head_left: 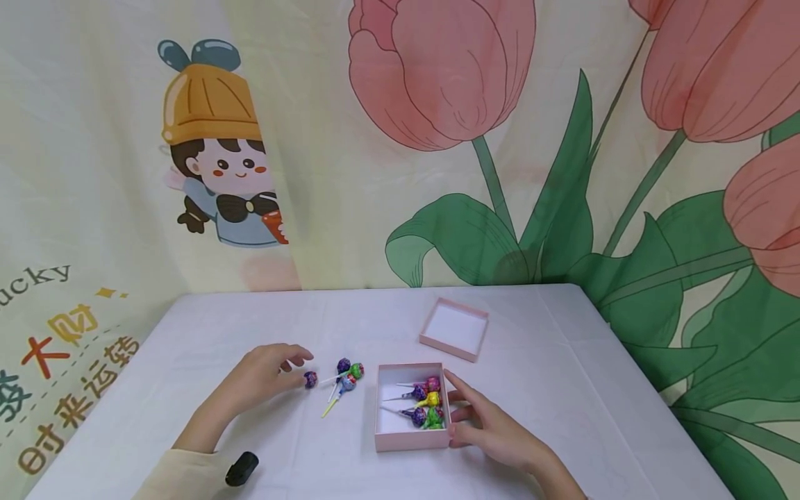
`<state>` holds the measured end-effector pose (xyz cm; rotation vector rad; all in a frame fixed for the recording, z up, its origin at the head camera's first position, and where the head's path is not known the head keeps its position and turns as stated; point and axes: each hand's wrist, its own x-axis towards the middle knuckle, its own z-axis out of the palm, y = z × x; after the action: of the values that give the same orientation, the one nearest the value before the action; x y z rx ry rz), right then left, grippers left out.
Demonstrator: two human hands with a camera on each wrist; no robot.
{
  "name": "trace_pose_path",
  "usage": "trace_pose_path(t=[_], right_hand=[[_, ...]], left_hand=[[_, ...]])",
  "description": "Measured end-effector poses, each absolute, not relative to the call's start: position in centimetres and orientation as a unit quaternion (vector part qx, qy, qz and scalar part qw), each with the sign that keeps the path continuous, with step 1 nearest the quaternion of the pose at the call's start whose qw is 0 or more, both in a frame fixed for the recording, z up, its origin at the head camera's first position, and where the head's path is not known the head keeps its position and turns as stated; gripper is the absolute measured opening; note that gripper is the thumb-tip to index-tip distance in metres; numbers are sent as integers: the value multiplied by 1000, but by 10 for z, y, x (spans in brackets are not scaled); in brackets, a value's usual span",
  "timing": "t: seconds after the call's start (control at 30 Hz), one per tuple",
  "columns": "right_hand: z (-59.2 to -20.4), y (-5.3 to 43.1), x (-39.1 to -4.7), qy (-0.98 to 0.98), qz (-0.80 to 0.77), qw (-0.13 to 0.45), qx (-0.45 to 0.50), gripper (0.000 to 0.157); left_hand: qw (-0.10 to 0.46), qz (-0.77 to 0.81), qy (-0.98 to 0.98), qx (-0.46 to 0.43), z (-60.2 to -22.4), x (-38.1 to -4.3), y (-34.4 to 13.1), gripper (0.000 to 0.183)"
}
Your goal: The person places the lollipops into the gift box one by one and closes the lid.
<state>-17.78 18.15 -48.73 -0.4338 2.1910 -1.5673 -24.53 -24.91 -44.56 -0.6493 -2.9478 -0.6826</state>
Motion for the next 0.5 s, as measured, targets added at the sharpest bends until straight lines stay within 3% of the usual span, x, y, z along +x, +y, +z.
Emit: trace_pose_path(t=[0.5], right_hand=[[-486, 181, -177, 791, -558, 204, -146, 86]], left_hand=[[-17, -198, -953, -227, -454, -249, -250, 26]])
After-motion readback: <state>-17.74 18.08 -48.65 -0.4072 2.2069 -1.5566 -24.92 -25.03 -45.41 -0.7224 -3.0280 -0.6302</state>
